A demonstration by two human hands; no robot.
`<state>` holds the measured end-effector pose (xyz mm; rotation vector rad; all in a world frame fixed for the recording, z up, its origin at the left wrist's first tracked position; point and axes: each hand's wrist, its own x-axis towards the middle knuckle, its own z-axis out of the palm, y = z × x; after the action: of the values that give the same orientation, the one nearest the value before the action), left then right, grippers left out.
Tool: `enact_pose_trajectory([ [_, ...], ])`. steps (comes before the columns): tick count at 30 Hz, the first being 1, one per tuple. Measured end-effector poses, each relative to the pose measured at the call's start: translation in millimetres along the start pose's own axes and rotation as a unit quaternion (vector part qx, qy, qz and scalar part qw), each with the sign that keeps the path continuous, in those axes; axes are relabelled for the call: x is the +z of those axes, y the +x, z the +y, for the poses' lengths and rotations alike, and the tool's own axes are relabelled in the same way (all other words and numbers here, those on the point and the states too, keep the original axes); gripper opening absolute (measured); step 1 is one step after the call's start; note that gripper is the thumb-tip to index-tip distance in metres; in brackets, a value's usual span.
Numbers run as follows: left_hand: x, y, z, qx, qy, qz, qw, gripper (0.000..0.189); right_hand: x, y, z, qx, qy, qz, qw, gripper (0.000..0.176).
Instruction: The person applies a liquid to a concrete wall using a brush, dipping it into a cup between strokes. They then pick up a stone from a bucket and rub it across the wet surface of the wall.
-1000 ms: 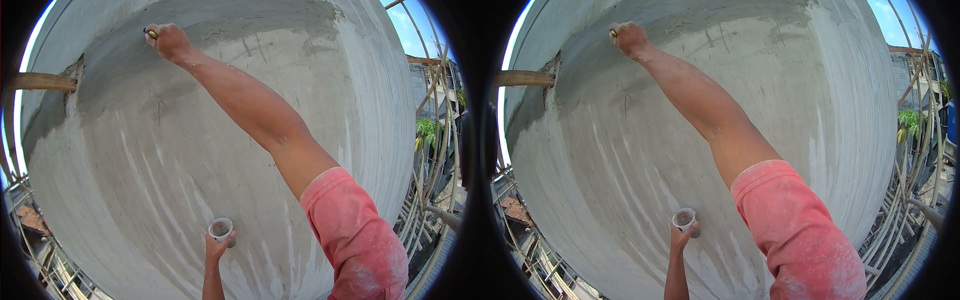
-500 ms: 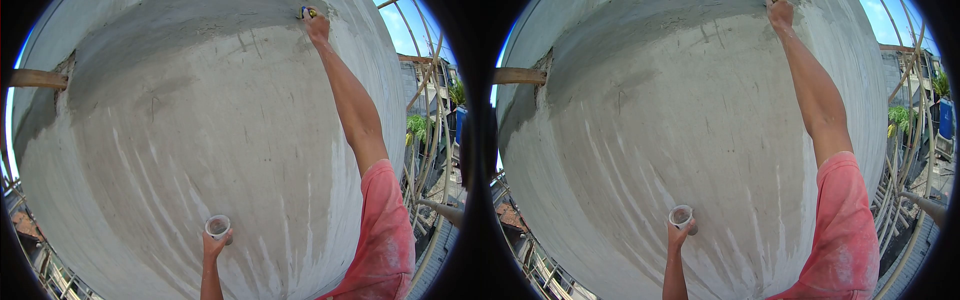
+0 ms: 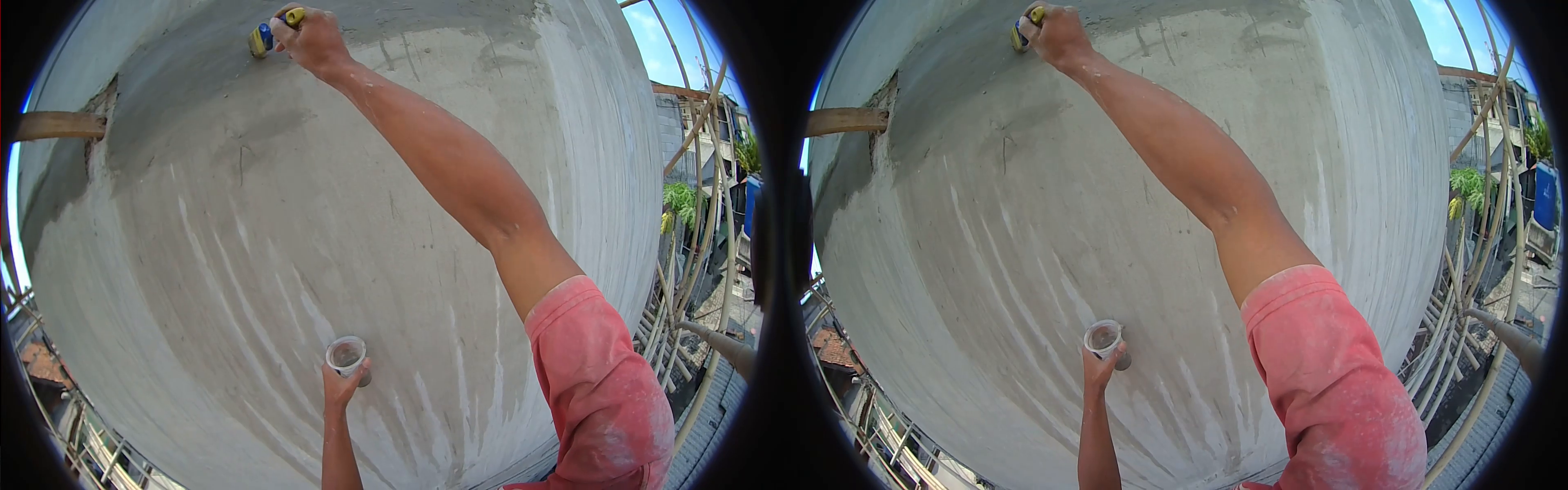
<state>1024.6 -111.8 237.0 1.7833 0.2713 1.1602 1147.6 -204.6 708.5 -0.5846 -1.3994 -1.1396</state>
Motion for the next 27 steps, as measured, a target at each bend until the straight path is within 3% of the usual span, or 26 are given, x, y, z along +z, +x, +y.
enact_pose_trajectory([
  [1,-1.7,0.3,0.9,-0.001,0.002,0.002,1.000,0.059,-20.9,3.9,11.4,0.073,0.089,0.006,0.993,0.020],
  [2,-1.3,0.9,2.7,-0.006,0.006,-0.003,1.000,0.059,-44.6,19.0,43.0,0.143,0.059,0.017,0.988,0.018],
  [4,-3.1,-6.6,1.8,-0.016,0.009,-0.009,1.000,0.058,-104.2,21.9,103.1,0.202,0.122,0.078,0.968,0.019],
  [5,-5.2,-9.0,1.1,-0.020,-0.026,-0.011,0.999,0.059,-137.7,20.1,120.9,0.188,0.116,0.114,0.969,0.020],
  [6,-9.0,-15.2,0.0,-0.028,-0.058,-0.012,0.998,0.059,-169.2,18.2,126.5,0.180,0.074,0.128,0.973,0.021],
  [9,-17.0,-52.9,9.6,0.002,-0.072,-0.016,0.997,0.059,-224.0,22.5,115.6,0.141,-0.258,0.172,0.940,0.019],
  [10,-19.9,-66.1,12.3,0.001,-0.071,-0.011,0.997,0.059,-218.6,25.7,114.7,0.141,-0.254,0.170,0.942,0.019],
  [12,-26.0,-95.4,13.8,-0.030,-0.079,-0.019,0.996,0.050,-203.5,28.2,114.7,-0.074,-0.339,0.137,0.928,0.017],
  [14,-28.4,-120.6,5.8,-0.040,-0.069,-0.021,0.997,0.051,-150.7,20.0,88.2,-0.081,-0.375,0.028,0.923,0.015],
  [15,-29.2,-130.2,1.4,-0.049,-0.059,-0.023,0.997,0.052,-115.5,19.6,101.3,-0.162,-0.369,0.014,0.915,0.017],
  [16,-26.4,-137.5,-2.5,-0.048,-0.060,-0.020,0.997,0.052,-78.6,14.3,90.2,-0.156,-0.381,-0.054,0.910,0.016],
  [17,-25.8,-146.6,-5.6,-0.065,-0.038,-0.024,0.997,0.053,-46.9,8.5,72.4,-0.200,-0.366,-0.094,0.904,0.013],
  [18,-23.7,-155.7,-8.9,-0.083,-0.017,-0.029,0.996,0.054,-20.6,2.3,44.6,-0.171,-0.290,-0.114,0.935,0.010],
  [20,-18.3,-168.5,-13.2,-0.083,-0.027,-0.031,0.996,0.053,25.1,2.4,19.7,-0.219,-0.164,-0.072,0.959,0.013],
  [21,-16.3,-171.3,-12.8,-0.080,-0.037,-0.029,0.996,0.052,24.5,4.2,12.0,-0.222,-0.166,-0.069,0.958,0.013],
  [23,-15.0,-182.6,-8.0,-0.088,-0.069,-0.016,0.994,0.052,22.8,6.0,-2.8,-0.133,0.018,-0.070,0.989,0.016],
  [26,-26.9,-211.6,-12.8,-0.107,-0.034,-0.023,0.993,0.054,-35.5,10.3,32.5,0.016,0.041,-0.031,0.999,0.014],
  [27,-29.9,-224.3,-18.0,-0.124,-0.048,-0.002,0.991,0.055,-68.9,7.7,42.0,0.038,-0.027,-0.034,0.998,0.014],
])
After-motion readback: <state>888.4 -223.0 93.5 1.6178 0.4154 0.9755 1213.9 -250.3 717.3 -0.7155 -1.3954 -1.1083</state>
